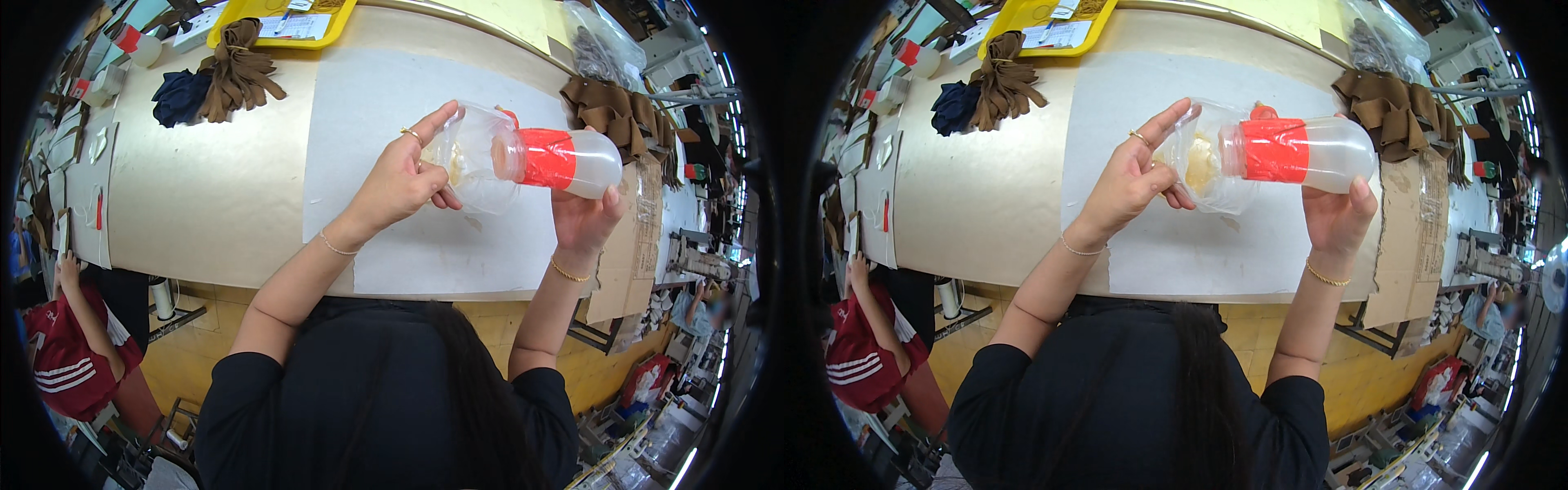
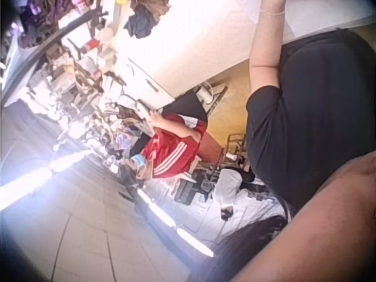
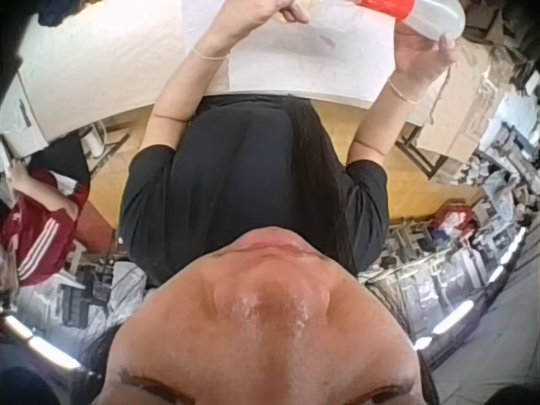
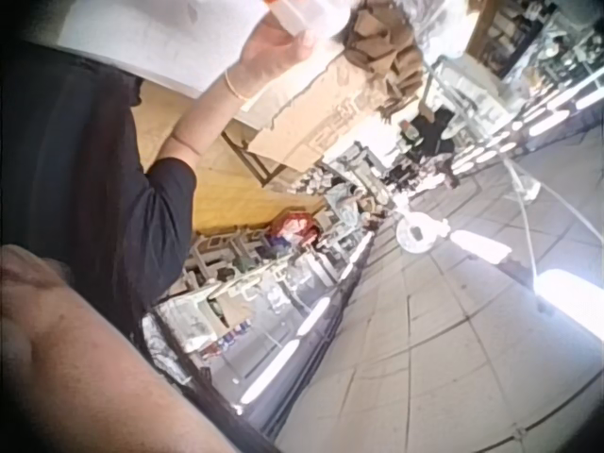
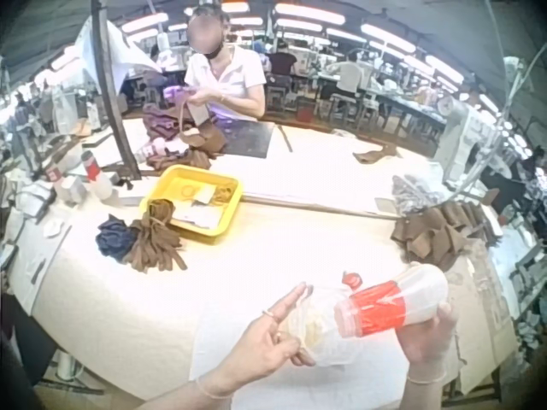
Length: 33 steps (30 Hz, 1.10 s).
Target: The person applies glue from a red-capped bottle to the edges of a brown leather pouch. They then retrieve a plastic bag, open it, and pour the remaining glue into the bag, sealing it afterward.
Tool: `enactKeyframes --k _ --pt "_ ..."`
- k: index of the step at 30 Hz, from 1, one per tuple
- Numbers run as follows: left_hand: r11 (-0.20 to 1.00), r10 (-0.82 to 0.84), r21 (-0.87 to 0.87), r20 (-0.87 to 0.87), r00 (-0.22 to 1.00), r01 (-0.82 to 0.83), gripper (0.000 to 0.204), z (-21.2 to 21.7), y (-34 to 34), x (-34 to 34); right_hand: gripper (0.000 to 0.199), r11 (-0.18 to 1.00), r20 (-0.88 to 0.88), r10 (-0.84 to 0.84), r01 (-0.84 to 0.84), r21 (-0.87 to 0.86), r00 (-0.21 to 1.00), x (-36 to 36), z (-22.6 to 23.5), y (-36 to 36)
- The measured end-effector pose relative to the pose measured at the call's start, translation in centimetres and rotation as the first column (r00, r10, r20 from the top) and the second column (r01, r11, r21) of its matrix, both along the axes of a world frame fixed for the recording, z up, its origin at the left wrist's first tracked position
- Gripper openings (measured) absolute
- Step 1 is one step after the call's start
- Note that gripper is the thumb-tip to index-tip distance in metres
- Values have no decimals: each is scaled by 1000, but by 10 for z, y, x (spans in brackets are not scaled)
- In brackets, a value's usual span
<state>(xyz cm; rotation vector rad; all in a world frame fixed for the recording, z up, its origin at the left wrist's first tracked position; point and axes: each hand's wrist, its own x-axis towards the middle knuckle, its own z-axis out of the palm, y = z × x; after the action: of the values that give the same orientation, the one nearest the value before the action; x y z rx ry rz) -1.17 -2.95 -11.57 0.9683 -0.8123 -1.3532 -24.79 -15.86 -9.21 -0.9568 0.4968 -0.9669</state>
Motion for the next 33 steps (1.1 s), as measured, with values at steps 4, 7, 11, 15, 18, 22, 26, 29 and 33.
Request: enactKeyframes --k 4,7,11,15,18,22,26,29,33 --pt "1000 8 -3 10 1000 -8 74 0 1 1 94 996 -111 25 -35 -87 994 -7 1 1" --pt "1000 7 0 7 1000 -7 74 0 3 2 98 979 -229 24 -69 -190 973 -10 11 1" --pt "1000 4 7 22 1000 -5 74 0 3 2 97 914 -396 18 -176 -365 918 -15 33 7" --pt "1000 3 4 18 1000 -3 74 -1 4 4 92 774 -562 -21 -343 -532 827 -20 60 13" --pt "1000 0 10 31 1000 -1 74 1 5 4 84 653 -595 18 -460 -602 803 -20 70 23" --pt "1000 7 21 23 1000 -8 75 0 6 3 74 554 -625 -44 -502 -664 779 -12 74 44" --pt "999 16 39 6 1000 -16 75 1 6 3 71 383 -627 -236 -522 -762 743 -14 70 48" --pt "999 41 28 3 999 -41 75 0 5 1 64 409 -556 -289 -425 -808 779 -19 56 50" --pt "998 47 35 4 999 -47 76 -1 4 1 60 533 -476 -251 -290 -795 843 -16 43 53"
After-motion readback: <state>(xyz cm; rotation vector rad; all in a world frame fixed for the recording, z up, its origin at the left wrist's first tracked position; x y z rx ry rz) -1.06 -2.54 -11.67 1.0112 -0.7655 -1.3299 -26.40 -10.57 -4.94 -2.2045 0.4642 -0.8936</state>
